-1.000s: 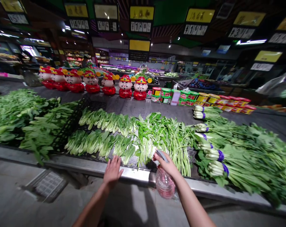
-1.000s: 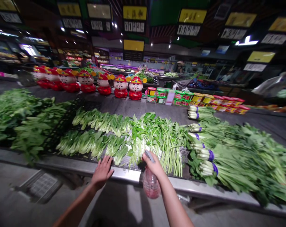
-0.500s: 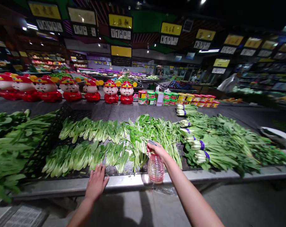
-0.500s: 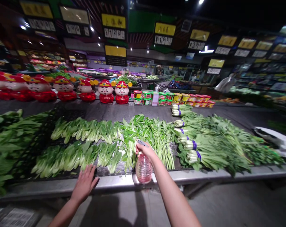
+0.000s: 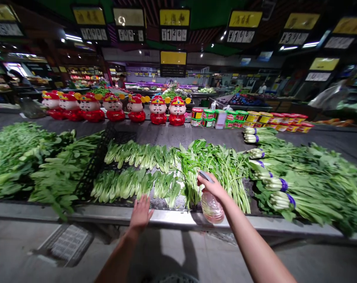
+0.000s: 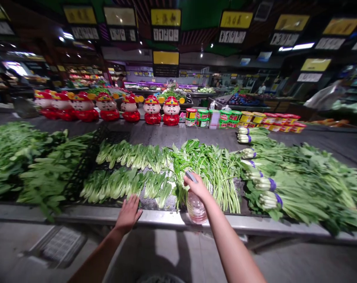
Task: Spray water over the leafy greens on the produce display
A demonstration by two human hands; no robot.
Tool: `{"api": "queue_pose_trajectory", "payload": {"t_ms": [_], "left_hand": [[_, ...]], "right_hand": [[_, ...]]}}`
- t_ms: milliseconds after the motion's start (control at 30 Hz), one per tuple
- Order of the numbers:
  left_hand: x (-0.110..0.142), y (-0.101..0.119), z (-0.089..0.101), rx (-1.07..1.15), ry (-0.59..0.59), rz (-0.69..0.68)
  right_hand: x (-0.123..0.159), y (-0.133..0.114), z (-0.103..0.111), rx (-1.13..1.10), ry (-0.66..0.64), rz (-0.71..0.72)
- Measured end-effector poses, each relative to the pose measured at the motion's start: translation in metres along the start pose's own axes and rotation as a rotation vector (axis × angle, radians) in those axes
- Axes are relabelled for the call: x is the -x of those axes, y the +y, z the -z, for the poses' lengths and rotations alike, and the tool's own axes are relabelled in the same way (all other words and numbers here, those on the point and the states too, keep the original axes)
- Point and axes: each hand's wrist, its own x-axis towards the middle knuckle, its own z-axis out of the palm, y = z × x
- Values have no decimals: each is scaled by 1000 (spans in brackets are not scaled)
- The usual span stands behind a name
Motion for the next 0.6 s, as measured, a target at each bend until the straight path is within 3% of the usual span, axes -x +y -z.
{"api": "queue_pose_trajectory", "payload": {"t_ms": [267, 433, 600], "left_hand": [[5, -3, 9, -5, 1, 30], [7, -8, 4, -16, -20, 47], [7, -11, -4, -18, 7, 30]], "right_hand": [[0, 2, -8, -27, -20, -24], [9, 1, -15, -55, -4, -15], [19, 18, -33, -21, -54, -33]]}}
